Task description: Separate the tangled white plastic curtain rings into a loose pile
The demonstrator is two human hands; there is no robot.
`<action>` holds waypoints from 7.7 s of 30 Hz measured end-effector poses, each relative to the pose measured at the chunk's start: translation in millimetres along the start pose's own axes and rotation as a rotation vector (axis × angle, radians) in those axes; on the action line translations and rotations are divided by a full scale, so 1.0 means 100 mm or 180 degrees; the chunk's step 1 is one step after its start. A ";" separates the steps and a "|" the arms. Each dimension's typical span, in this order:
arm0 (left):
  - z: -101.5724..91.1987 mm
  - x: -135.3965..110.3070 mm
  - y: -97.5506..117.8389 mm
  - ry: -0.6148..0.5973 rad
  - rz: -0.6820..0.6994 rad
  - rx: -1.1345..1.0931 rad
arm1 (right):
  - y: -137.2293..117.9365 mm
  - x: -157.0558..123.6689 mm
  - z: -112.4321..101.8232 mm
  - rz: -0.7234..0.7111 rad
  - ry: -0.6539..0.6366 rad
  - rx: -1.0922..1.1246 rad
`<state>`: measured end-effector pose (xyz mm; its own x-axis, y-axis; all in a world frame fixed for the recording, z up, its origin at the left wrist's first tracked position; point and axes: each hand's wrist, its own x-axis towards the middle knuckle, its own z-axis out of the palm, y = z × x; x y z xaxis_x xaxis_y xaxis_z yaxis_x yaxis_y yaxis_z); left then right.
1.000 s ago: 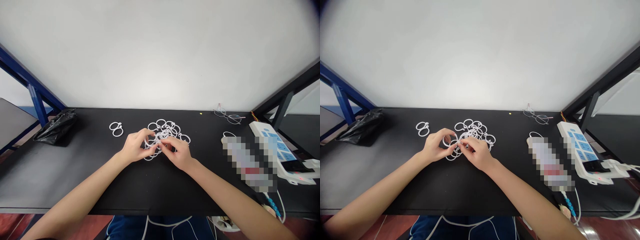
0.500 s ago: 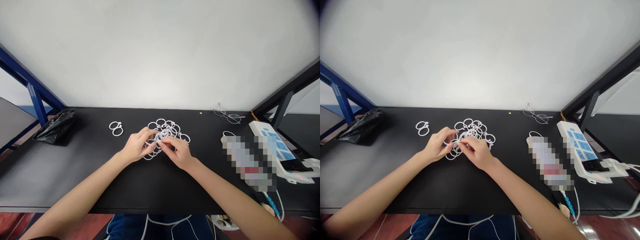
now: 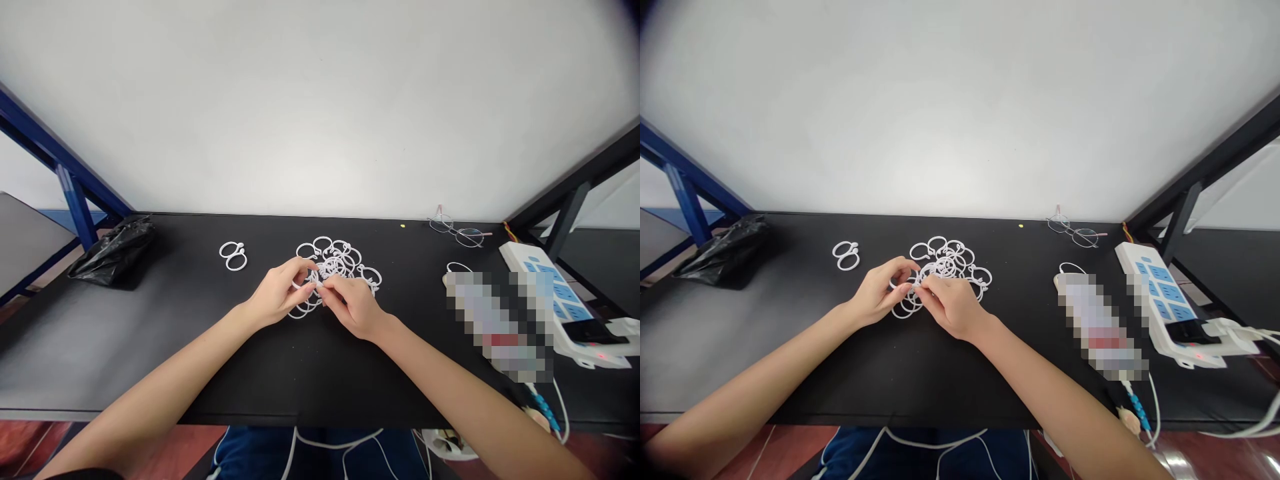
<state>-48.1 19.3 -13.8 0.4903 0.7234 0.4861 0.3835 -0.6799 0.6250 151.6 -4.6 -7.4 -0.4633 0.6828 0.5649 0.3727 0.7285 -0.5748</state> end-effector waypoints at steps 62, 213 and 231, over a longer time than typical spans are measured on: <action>-0.01 0.02 0.02 0.0175 0.0407 0.0645 | -0.01 -0.01 0.03 0.0266 0.0585 0.0066; -0.03 0.08 -0.22 -0.0321 -0.0343 0.1638 | 0.18 0.00 0.07 0.0420 0.0174 -0.0631; -0.01 0.11 -0.04 0.0763 0.1033 0.0877 | 0.14 0.02 0.02 0.0085 0.1038 -0.0333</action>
<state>-45.3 30.0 -10.7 0.4373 0.4540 0.7763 0.4493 -0.8581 0.2488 153.9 6.7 -15.4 -0.1771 0.6712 0.7198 0.4696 0.7004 -0.5375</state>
